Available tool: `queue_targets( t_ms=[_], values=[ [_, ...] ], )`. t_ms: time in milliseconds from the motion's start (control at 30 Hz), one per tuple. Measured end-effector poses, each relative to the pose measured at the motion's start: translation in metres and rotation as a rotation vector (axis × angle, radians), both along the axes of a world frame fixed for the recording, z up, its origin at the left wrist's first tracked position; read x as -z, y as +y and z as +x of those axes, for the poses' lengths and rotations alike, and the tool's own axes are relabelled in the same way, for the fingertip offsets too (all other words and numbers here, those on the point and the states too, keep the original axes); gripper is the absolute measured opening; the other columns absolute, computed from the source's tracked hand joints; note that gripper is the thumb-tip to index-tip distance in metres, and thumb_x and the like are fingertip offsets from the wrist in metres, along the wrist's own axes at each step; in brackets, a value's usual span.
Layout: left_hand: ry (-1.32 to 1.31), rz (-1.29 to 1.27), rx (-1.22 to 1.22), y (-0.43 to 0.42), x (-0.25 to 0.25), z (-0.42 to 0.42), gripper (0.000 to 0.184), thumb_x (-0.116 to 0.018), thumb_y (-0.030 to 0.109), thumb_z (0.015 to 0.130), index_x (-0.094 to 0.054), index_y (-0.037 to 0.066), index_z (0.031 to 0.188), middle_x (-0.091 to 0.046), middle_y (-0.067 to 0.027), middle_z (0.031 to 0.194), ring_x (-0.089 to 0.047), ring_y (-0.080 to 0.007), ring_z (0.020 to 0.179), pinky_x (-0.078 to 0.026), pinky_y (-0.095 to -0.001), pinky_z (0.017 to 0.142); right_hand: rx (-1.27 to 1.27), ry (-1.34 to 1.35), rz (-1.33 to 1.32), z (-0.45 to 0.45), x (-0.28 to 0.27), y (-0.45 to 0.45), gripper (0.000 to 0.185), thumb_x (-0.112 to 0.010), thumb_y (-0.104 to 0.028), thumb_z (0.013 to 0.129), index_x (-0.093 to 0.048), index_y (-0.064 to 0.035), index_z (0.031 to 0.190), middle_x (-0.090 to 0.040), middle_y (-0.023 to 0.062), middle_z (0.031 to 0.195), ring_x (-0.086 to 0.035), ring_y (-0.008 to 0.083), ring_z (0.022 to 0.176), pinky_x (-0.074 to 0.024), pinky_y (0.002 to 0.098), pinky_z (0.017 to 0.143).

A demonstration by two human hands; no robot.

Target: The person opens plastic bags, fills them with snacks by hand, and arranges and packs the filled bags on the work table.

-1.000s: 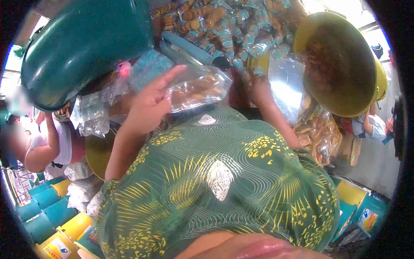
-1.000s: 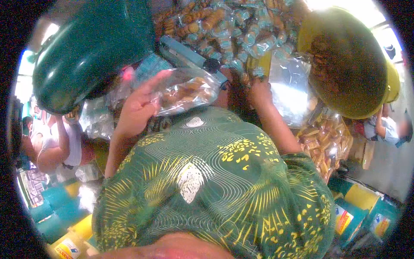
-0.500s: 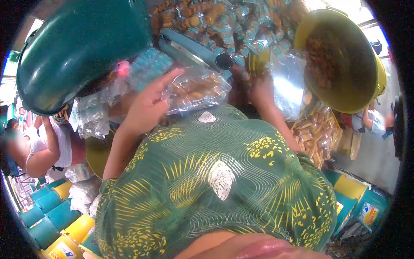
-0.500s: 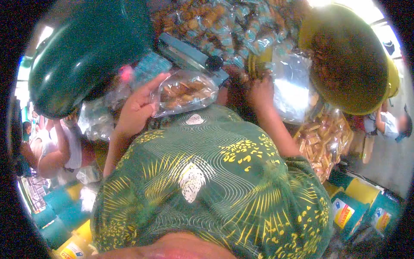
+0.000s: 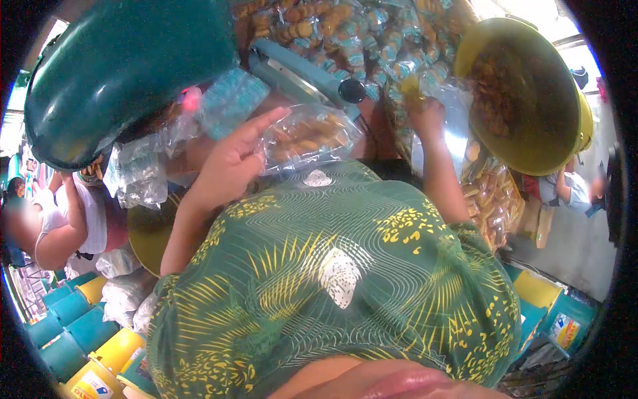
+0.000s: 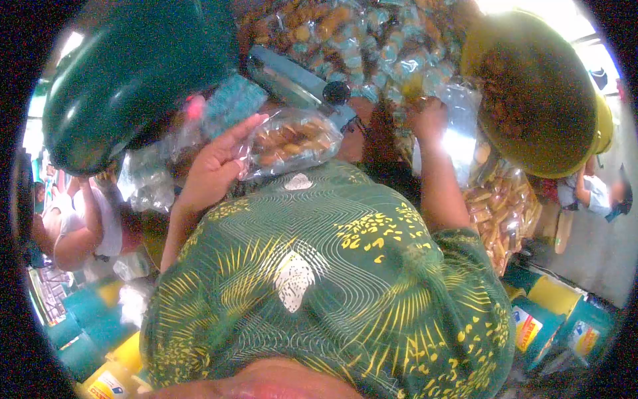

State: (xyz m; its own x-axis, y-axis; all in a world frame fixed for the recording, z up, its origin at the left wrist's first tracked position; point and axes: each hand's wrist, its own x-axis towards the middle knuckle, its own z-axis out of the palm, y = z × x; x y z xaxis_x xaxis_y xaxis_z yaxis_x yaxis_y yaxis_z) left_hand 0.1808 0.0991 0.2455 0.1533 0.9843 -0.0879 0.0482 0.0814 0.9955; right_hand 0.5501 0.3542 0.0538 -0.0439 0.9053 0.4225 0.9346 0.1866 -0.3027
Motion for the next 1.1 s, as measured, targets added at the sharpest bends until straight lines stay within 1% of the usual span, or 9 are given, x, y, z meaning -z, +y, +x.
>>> queue_targets(
  t_ms=[167,333,433,467,667,767,867,967,1100],
  values=[
    [-0.001,-0.005,0.005,0.004,-0.002,0.004,0.078,-0.042,-0.013,0.080,-0.039,0.006,0.155,-0.044,-0.0038,0.158,-0.056,-0.0044,0.101,-0.044,-0.0220,0.080,-0.136,0.164,-0.373,0.037,0.020,0.043,0.062,-0.078,-0.031,0.083,-0.057,0.0051,0.129,-0.073,0.0176,0.096,-0.071,0.0258,0.086,-0.0558,0.0378,0.075],
    [0.024,-0.023,0.030,0.003,-0.001,0.001,0.079,-0.043,-0.013,0.079,-0.038,0.006,0.155,-0.045,-0.0028,0.157,-0.056,-0.0034,0.097,-0.045,-0.0213,0.080,-0.253,0.638,-0.940,0.114,0.068,0.085,0.042,-0.070,-0.031,0.090,-0.068,-0.0020,0.121,-0.070,0.0196,0.118,-0.068,0.0341,0.104,-0.0550,0.0440,0.089],
    [-0.040,-0.048,0.013,0.005,0.000,0.003,0.079,-0.044,-0.013,0.079,-0.039,0.006,0.155,-0.047,-0.0028,0.156,-0.057,-0.0043,0.101,-0.045,-0.0214,0.082,-0.006,-0.186,-0.257,0.106,0.026,0.035,0.044,-0.073,-0.032,0.087,-0.068,-0.0035,0.121,-0.070,0.0188,0.115,-0.067,0.0349,0.104,-0.0551,0.0441,0.090],
    [0.013,-0.053,0.015,0.005,-0.002,0.003,0.079,-0.044,-0.013,0.079,-0.039,0.006,0.155,-0.048,-0.0030,0.155,-0.058,-0.0048,0.103,-0.045,-0.0215,0.082,0.059,0.054,-0.315,0.096,0.017,0.031,0.048,-0.074,-0.034,0.084,-0.068,-0.0037,0.121,-0.070,0.0201,0.113,-0.066,0.0380,0.103,-0.0547,0.0451,0.091],
    [0.069,-0.059,0.026,0.010,-0.004,0.001,0.077,-0.045,-0.012,0.079,-0.041,0.004,0.154,-0.050,-0.0033,0.153,-0.058,-0.0060,0.104,-0.046,-0.0221,0.084,-0.204,-0.382,-0.342,0.039,0.057,0.017,0.047,-0.057,-0.044,0.096,-0.072,-0.0016,0.109,-0.072,0.0227,0.101,-0.067,0.0415,0.095,-0.0530,0.0476,0.085],
    [0.063,-0.058,0.042,0.008,-0.012,-0.002,0.076,-0.045,-0.011,0.079,-0.041,0.003,0.153,-0.050,-0.0040,0.153,-0.058,-0.0056,0.103,-0.045,-0.0217,0.084,-0.079,-0.229,-0.511,0.031,0.051,0.013,0.028,-0.066,-0.029,0.090,-0.071,-0.0037,0.100,-0.071,0.0185,0.104,-0.064,0.0413,0.104,-0.0533,0.0483,0.091],
    [0.092,-0.032,0.051,0.008,-0.003,-0.008,0.075,-0.045,-0.011,0.079,-0.042,0.002,0.153,-0.050,-0.0053,0.153,-0.058,-0.0053,0.103,-0.044,-0.0212,0.085,-0.219,-0.511,-0.338,0.027,0.000,-0.013,0.036,-0.057,-0.036,0.097,-0.072,-0.0063,0.110,-0.071,0.0201,0.103,-0.062,0.0437,0.102,-0.0514,0.0490,0.089],
    [0.170,-0.071,0.078,0.007,-0.006,-0.013,0.075,-0.046,-0.010,0.079,-0.042,0.001,0.152,-0.050,-0.0063,0.153,-0.058,-0.0063,0.109,-0.045,-0.0220,0.090,0.060,-0.086,-0.043,0.022,0.017,-0.033,0.036,-0.058,-0.015,0.093,-0.066,-0.0101,0.127,-0.065,0.0201,0.112,-0.061,0.0428,0.101,-0.0498,0.0479,0.092],
    [0.113,-0.006,0.051,0.007,0.001,-0.010,0.073,-0.046,-0.011,0.081,-0.044,0.006,0.152,-0.054,-0.0026,0.145,-0.058,-0.0051,0.103,-0.046,-0.0213,0.086,-0.131,-0.309,-0.051,0.045,0.064,-0.031,0.057,-0.054,0.003,0.086,-0.054,-0.0095,0.142,-0.059,0.0208,0.118,-0.058,0.0453,0.103,-0.0486,0.0482,0.095]
  ],
)
